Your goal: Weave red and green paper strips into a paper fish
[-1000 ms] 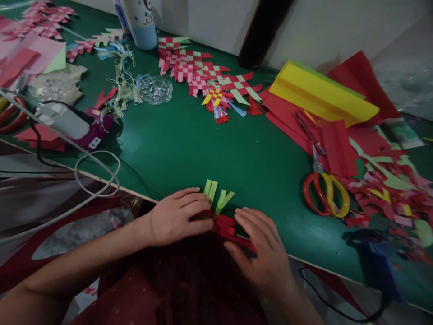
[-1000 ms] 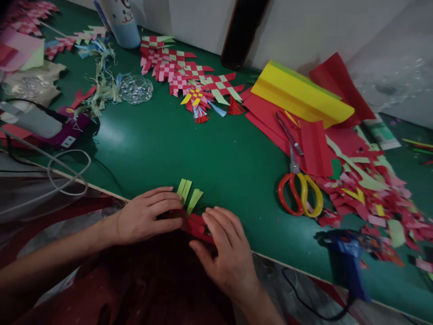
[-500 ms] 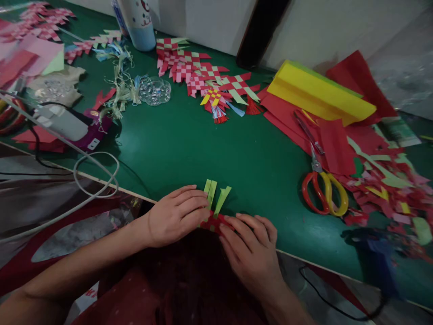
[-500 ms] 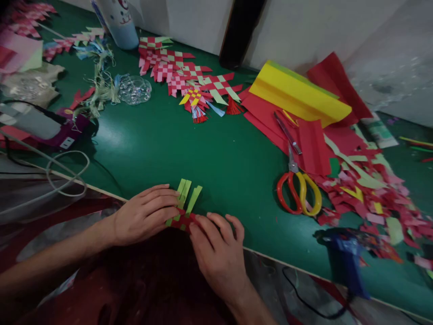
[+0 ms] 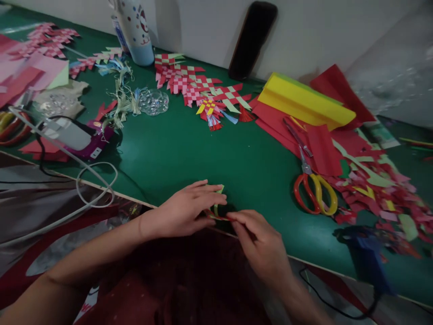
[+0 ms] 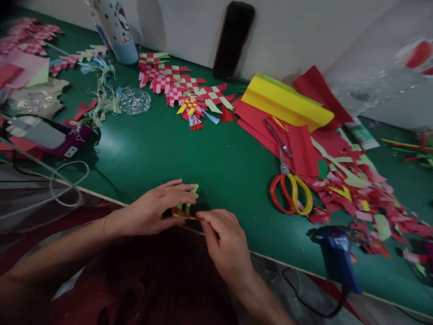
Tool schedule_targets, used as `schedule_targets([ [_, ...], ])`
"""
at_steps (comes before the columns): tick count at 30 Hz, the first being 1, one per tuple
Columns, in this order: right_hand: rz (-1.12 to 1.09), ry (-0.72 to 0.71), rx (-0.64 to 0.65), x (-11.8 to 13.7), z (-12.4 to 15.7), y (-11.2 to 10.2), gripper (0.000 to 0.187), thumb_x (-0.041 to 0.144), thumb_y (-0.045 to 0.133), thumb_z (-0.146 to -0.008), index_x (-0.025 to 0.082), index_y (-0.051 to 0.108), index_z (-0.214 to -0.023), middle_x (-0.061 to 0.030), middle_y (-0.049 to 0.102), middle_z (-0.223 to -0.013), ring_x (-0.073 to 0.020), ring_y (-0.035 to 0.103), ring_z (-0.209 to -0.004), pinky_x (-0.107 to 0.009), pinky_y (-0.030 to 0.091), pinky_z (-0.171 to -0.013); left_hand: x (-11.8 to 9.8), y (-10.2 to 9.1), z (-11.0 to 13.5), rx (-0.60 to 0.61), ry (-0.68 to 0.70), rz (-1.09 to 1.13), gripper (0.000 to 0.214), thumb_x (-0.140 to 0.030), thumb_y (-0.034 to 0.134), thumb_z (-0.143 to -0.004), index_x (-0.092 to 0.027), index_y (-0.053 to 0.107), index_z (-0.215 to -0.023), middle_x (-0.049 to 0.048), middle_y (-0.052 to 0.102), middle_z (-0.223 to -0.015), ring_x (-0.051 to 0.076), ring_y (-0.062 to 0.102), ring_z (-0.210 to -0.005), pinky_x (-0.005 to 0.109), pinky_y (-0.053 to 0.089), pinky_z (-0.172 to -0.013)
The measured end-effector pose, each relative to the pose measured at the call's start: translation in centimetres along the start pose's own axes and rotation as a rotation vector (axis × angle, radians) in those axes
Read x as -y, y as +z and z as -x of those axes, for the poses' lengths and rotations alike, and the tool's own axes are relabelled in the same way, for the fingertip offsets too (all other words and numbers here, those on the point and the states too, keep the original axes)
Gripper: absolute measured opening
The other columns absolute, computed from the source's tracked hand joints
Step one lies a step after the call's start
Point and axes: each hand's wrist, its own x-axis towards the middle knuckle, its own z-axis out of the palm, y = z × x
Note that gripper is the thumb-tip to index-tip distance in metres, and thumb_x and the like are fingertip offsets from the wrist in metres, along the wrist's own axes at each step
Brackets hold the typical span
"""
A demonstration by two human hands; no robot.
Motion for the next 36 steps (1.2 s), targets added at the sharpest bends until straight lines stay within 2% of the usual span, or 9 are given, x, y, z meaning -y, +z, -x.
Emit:
schedule_targets([
  [2,-0.138,0.189,0.078,0.3,-1.1,-0.9,0.017,0.029,0.054,-0.091,0.025,0.069,-0.099,-0.0003,0.073,-0.094,-0.0154,0.066,-0.086,-0.027,0.050,-0.077,-0.2,-0.3,-1.2,-0.018,-0.115,0.184,0.033,-0.026,0.060,-0.088,-0.021,0.055,-0.120,0.0044,0.065,-0.120,0.018,0.058,-0.117,0.036,0.040,-0.105],
  [4,-0.272,0.319,0.140,0.6,-2.3,-1.7,0.019,0.035,0.056,-0.089,0.026,0.070,-0.097,0.0005,0.073,-0.092,-0.0154,0.066,-0.084,-0.026,0.050,-0.076,-0.5,-0.7,-2.2,-0.025,-0.254,0.335,0.029,-0.029,0.062,-0.087,-0.021,0.057,-0.114,0.0014,0.070,-0.103,0.015,0.066,-0.094,0.029,0.049,-0.086],
  [6,-0.390,0.384,0.187,0.8,-3.4,-2.4,0.021,0.039,0.058,-0.086,0.024,0.070,-0.095,0.0004,0.073,-0.090,-0.0155,0.065,-0.082,-0.027,0.050,-0.076,-0.7,-1.0,-3.1,-0.051,-0.356,0.466,0.028,-0.032,0.064,-0.085,-0.020,0.058,-0.110,-0.0004,0.070,-0.091,0.013,0.065,-0.079,0.024,0.049,-0.073],
  [10,-0.553,0.420,0.268,1.0,-5.3,-3.5,0.029,0.046,0.061,-0.082,0.021,0.070,-0.096,-0.0009,0.072,-0.086,-0.0156,0.063,-0.078,-0.028,0.050,-0.074,-0.8,-1.4,-4.1,-0.104,-0.444,0.749,0.029,-0.034,0.069,-0.081,-0.016,0.058,-0.101,-0.0007,0.067,-0.082,0.009,0.059,-0.068,0.019,0.046,-0.064],
  [15,-0.544,0.437,0.344,1.5,-7.0,-4.4,0.035,0.054,0.057,-0.084,0.021,0.069,-0.090,-0.0013,0.071,-0.085,-0.0151,0.063,-0.077,-0.026,0.047,-0.071,-0.8,-1.7,-4.4,-0.116,-0.486,0.936,0.028,-0.029,0.071,-0.079,-0.015,0.057,-0.098,0.0009,0.066,-0.080,0.010,0.062,-0.069,0.022,0.049,-0.068],
  [20,-0.509,0.444,0.472,0.9,-8.0,-3.8,0.032,0.051,0.067,-0.076,0.020,0.069,-0.082,-0.0008,0.071,-0.080,-0.0147,0.061,-0.074,-0.026,0.045,-0.068,-0.9,-2.0,-4.3,-0.127,-0.519,1.001,0.030,-0.026,0.071,-0.078,-0.015,0.053,-0.099,0.0019,0.067,-0.082,0.010,0.065,-0.066,0.023,0.053,-0.065],
  [25,-0.542,0.452,0.490,0.3,-8.6,-2.9,0.033,0.051,0.066,-0.076,0.019,0.069,-0.081,-0.0030,0.071,-0.080,-0.0162,0.062,-0.077,-0.028,0.046,-0.074,-0.4,-2.0,-3.6,-0.164,-0.559,1.039,0.047,-0.020,0.076,-0.072,-0.017,0.048,-0.110,0.0016,0.067,-0.085,0.012,0.067,-0.071,0.025,0.054,-0.068],
  [33,-0.580,0.459,0.568,0.2,-9.2,-2.5,0.035,0.051,0.069,-0.075,0.017,0.068,-0.083,-0.0025,0.070,-0.079,-0.0135,0.060,-0.073,-0.027,0.044,-0.071,0.0,-1.8,-2.8,-0.203,-0.604,1.114,0.046,-0.015,0.073,-0.072,-0.015,0.045,-0.109,-0.0001,0.067,-0.081,0.011,0.067,-0.066,0.024,0.055,-0.066],
  [36,-0.576,0.455,0.604,0.5,-9.5,-2.6,0.039,0.056,0.064,-0.079,0.018,0.067,-0.086,-0.0002,0.067,-0.076,-0.0101,0.055,-0.064,-0.023,0.040,-0.062,0.0,-1.9,-2.5,-0.181,-0.604,1.129,0.044,-0.015,0.073,-0.073,-0.015,0.046,-0.107,-0.0003,0.066,-0.081,0.010,0.067,-0.064,0.023,0.054,-0.065],
])
